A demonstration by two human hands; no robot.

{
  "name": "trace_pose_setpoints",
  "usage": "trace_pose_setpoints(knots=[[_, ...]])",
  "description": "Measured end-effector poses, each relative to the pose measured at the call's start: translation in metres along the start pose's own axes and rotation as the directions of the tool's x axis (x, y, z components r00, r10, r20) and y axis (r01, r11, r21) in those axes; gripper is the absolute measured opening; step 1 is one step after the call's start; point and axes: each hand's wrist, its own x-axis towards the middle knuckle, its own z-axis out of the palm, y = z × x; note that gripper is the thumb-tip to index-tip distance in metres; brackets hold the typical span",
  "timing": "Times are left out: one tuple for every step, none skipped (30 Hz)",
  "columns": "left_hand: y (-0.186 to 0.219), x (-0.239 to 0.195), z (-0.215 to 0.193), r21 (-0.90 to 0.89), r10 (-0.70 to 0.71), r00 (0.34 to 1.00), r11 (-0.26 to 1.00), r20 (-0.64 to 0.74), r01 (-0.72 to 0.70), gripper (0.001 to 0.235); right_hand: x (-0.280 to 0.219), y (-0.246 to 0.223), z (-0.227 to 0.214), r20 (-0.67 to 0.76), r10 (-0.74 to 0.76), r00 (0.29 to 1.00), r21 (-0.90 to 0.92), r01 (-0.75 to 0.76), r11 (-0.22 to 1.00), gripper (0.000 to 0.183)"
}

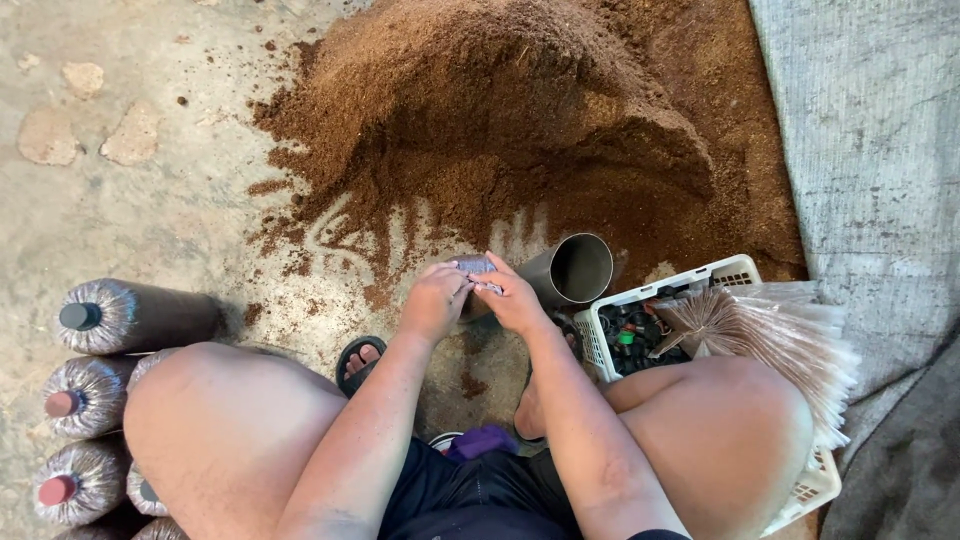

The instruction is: The person scoops brown granular material from a large pile on the floor into a clear plastic bottle. They then secure the bottle with a black cap and place it with other filled bottles.

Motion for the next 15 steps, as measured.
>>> trace_pose_setpoints(knots=[[0.005,0.001,-0.004,0.001,0.001,1.0,1.0,0.0,-0.001,0.009,-0.001,-0.002,0.001,0.0,-0.001,1.0,0.0,0.001,1.0,0.027],[0.01,0.002,-0.008,-0.003,0.006,1.0,1.0,-0.007,-0.006,0.009,-0.002,-0.004,0.002,-0.018,0.012,1.0,0.028,-0.011,1.0,0.026],[0.014,0.002,-0.013,-0.007,0.011,1.0,1.0,-0.014,-0.012,0.01,-0.002,-0.005,0.003,-0.037,0.024,0.999,0.057,-0.022,0.998,0.025],[0.024,0.004,-0.023,-0.005,0.013,1.0,1.0,-0.014,-0.013,0.01,-0.001,-0.002,0.007,-0.038,0.023,0.999,0.059,-0.021,0.998,0.025],[0.034,0.005,-0.032,-0.002,-0.04,0.999,0.999,-0.015,0.04,0.01,-0.001,0.003,0.011,-0.069,0.015,0.997,0.088,-0.009,0.996,0.023],[0.045,0.005,-0.042,0.0,-0.092,0.996,0.996,-0.018,0.092,0.014,-0.001,0.008,0.014,-0.101,0.008,0.995,0.116,0.004,0.993,0.021],[0.063,0.008,-0.059,0.0,-0.093,0.996,0.996,-0.017,0.093,0.014,-0.002,0.01,0.016,-0.101,0.009,0.995,0.117,0.003,0.993,0.021],[0.081,0.012,-0.076,-0.128,-0.333,0.943,0.935,0.008,0.332,0.041,-0.002,0.013,0.018,-0.114,0.011,0.993,0.16,0.007,0.987,0.02],[0.099,0.016,-0.094,-0.243,-0.548,0.834,0.802,0.062,0.545,0.074,-0.001,0.015,0.019,-0.128,0.013,0.992,0.203,0.014,0.979,0.019],[0.098,0.016,-0.094,-0.242,-0.548,0.834,0.802,0.062,0.545,0.074,-0.003,0.014,0.019,-0.127,0.012,0.992,0.204,0.014,0.979,0.019],[0.097,0.016,-0.095,-0.256,-0.565,0.813,0.773,0.139,0.581,0.084,-0.004,0.013,0.019,-0.13,0.01,0.991,0.208,0.017,0.978,0.019],[0.096,0.015,-0.095,-0.266,-0.577,0.788,0.741,0.215,0.616,0.095,-0.005,0.012,0.019,-0.133,0.009,0.991,0.213,0.02,0.977,0.019],[0.097,0.018,-0.095,-0.266,-0.577,0.788,0.742,0.215,0.615,0.095,-0.002,0.016,0.021,-0.133,0.008,0.991,0.213,0.021,0.977,0.019],[0.097,0.02,-0.094,-0.177,-0.534,0.791,0.783,0.299,0.596,0.077,0.0,0.02,0.023,-0.127,-0.019,0.992,0.208,0.045,0.977,0.02],[0.098,0.022,-0.093,-0.09,-0.493,0.779,0.821,0.388,0.564,0.061,0.0,0.024,0.025,-0.122,-0.042,0.992,0.204,0.066,0.977,0.02]])
